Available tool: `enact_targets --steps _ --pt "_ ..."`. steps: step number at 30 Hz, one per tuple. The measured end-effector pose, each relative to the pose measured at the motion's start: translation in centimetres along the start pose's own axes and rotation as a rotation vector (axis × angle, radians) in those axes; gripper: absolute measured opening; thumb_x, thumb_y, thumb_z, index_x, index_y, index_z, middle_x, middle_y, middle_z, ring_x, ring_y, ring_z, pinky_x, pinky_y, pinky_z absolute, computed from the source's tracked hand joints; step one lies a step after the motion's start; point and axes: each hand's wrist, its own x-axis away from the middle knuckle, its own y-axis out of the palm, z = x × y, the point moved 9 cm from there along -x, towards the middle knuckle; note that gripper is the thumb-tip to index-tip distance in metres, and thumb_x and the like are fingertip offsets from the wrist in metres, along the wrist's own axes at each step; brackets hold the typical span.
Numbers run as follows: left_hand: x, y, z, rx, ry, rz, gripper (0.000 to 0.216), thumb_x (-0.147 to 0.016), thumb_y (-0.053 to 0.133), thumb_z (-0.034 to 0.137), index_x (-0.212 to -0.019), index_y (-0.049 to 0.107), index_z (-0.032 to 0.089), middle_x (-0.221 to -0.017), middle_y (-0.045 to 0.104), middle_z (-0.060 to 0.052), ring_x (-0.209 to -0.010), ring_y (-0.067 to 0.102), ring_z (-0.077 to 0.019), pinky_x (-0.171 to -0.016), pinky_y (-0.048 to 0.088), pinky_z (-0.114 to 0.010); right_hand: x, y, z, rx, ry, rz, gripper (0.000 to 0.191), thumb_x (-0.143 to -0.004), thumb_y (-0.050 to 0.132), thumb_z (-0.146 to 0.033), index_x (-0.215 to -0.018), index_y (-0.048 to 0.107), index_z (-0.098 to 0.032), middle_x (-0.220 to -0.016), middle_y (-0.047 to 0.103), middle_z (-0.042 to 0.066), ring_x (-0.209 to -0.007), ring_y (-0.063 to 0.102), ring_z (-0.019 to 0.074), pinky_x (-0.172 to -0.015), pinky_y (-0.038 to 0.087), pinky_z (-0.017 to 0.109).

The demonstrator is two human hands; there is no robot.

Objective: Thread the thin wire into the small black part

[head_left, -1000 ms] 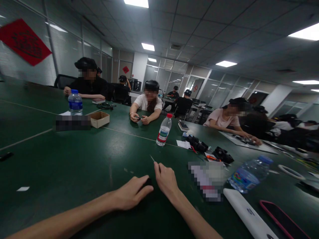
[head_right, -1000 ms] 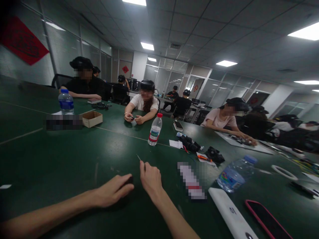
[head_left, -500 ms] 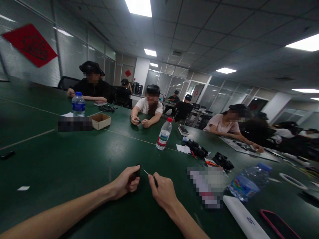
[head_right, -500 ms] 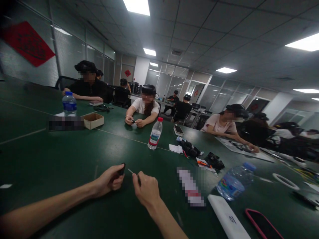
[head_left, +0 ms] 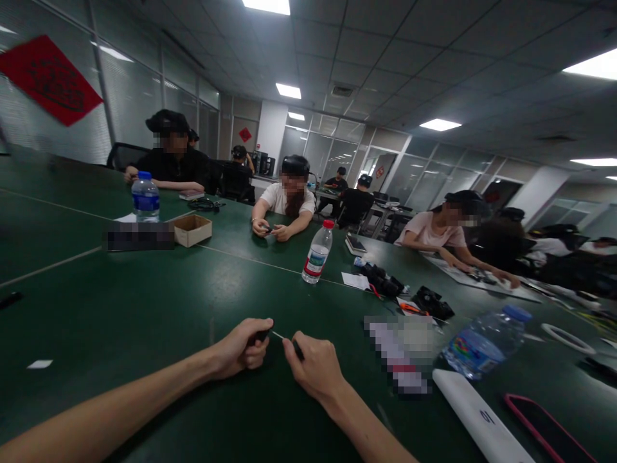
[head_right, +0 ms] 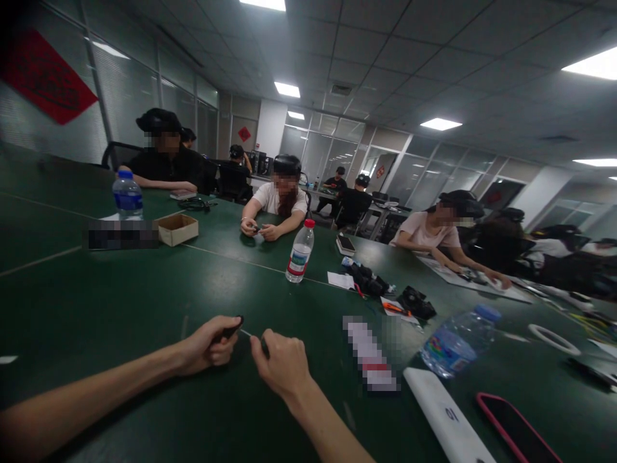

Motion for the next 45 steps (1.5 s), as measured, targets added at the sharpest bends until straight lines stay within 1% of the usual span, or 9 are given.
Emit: enact_targets --steps 7,14,18,23,27,32,36,41,45 --pt "0.0 -0.1 -0.9 0.085 -0.140 -0.084 0.048 -0.086 0.047 0.046 -0.047 0.033 0.020 -0.035 0.019 0.009 -0.032 0.014 -0.0054 -0.039 0.013 -0.024 0.2 -0.4 -0.2 -0.027 -0.019 0.033 0.042 -0.097 0.033 -0.039 -0.072 0.057 -0.016 -0.063 0.060 0.002 -0.049 0.047 0.0081 -0.050 0.024 0.021" --pt "-0.1 0.7 -0.2 0.114 -0.060 -0.116 0.042 -0.086 0.042 0.045 -0.056 0.045 0.016 -0.041 0.031 0.007 -0.034 0.021 -0.0054 -0.041 0.017 -0.023 0.2 -0.3 0.5 -0.067 0.015 0.091 0.042 -0.097 0.035 -0.039 -0.072 0.058 -0.016 -0.061 0.059 0.002 -0.049 0.049 0.0086 -0.050 0.026 0.021" --pt "0.2 1.0 0.8 0.055 0.031 -0.048 0.034 -0.088 0.043 0.041 -0.079 0.059 0.012 -0.053 0.047 0.003 -0.036 0.026 -0.0039 -0.043 0.020 -0.022 0.1 -0.5 1.0 -0.126 0.053 0.114 0.042 -0.098 0.033 -0.040 -0.075 0.059 -0.016 -0.060 0.059 0.001 -0.050 0.052 0.0095 -0.050 0.027 0.021" --pt "0.4 0.8 1.7 -0.061 0.115 0.024 0.025 -0.086 0.053 0.030 -0.104 0.061 0.014 -0.067 0.060 -0.002 -0.036 0.029 -0.0018 -0.043 0.016 -0.022 0.2 -0.9 1.5 -0.168 0.085 0.154 0.043 -0.098 0.032 -0.040 -0.073 0.057 -0.016 -0.059 0.058 0.000 -0.051 0.052 0.0089 -0.054 0.029 0.020" --pt "0.5 0.4 1.9 -0.097 0.122 0.075 0.047 -0.080 0.060 0.020 -0.127 0.053 0.018 -0.083 0.063 -0.005 -0.043 0.035 -0.0020 -0.046 0.019 -0.022 0.2 -0.7 1.6 -0.157 0.090 0.141 0.042 -0.098 0.033 -0.041 -0.074 0.058 -0.016 -0.062 0.060 0.001 -0.053 0.054 0.0099 -0.054 0.029 0.021" --pt "0.5 0.6 2.2 -0.096 0.116 0.086 0.046 -0.074 0.065 0.016 -0.120 0.058 0.015 -0.096 0.062 -0.008 -0.053 0.044 -0.0052 -0.051 0.028 -0.022 0.2 -0.7 1.6 -0.158 0.094 0.140 0.042 -0.097 0.034 -0.041 -0.074 0.059 -0.016 -0.062 0.061 0.002 -0.053 0.054 0.0101 -0.054 0.029 0.021" --pt "0.2 0.5 2.1 -0.044 0.134 0.093 0.028 -0.086 0.056 0.039 -0.104 0.057 0.017 -0.081 0.059 -0.004 -0.052 0.045 -0.0069 -0.049 0.028 -0.021 0.2 -0.8 1.5 -0.169 0.085 0.140 0.042 -0.098 0.034 -0.040 -0.074 0.058 -0.016 -0.062 0.060 0.001 -0.052 0.053 0.0091 -0.053 0.029 0.020" --pt "0.1 0.3 1.8 0.000 0.161 0.068 0.022 -0.088 0.058 0.038 -0.095 0.044 0.023 -0.074 0.054 0.002 -0.050 0.039 -0.0044 -0.049 0.023 -0.018 0.2 -0.9 1.4 -0.166 0.075 0.159 0.040 -0.097 0.034 -0.040 -0.074 0.058 -0.016 -0.061 0.059 0.001 -0.052 0.054 0.0094 -0.054 0.030 0.020" --pt "0.2 0.2 1.6 0.044 0.152 0.057 0.033 -0.087 0.059 0.031 -0.100 0.029 0.029 -0.077 0.056 0.003 -0.051 0.042 -0.0057 -0.052 0.026 -0.019 0.2 -0.7 1.4 -0.174 0.070 0.135 0.040 -0.098 0.034 -0.040 -0.076 0.058 -0.016 -0.062 0.059 0.001 -0.053 0.054 0.0098 -0.054 0.030 0.020"
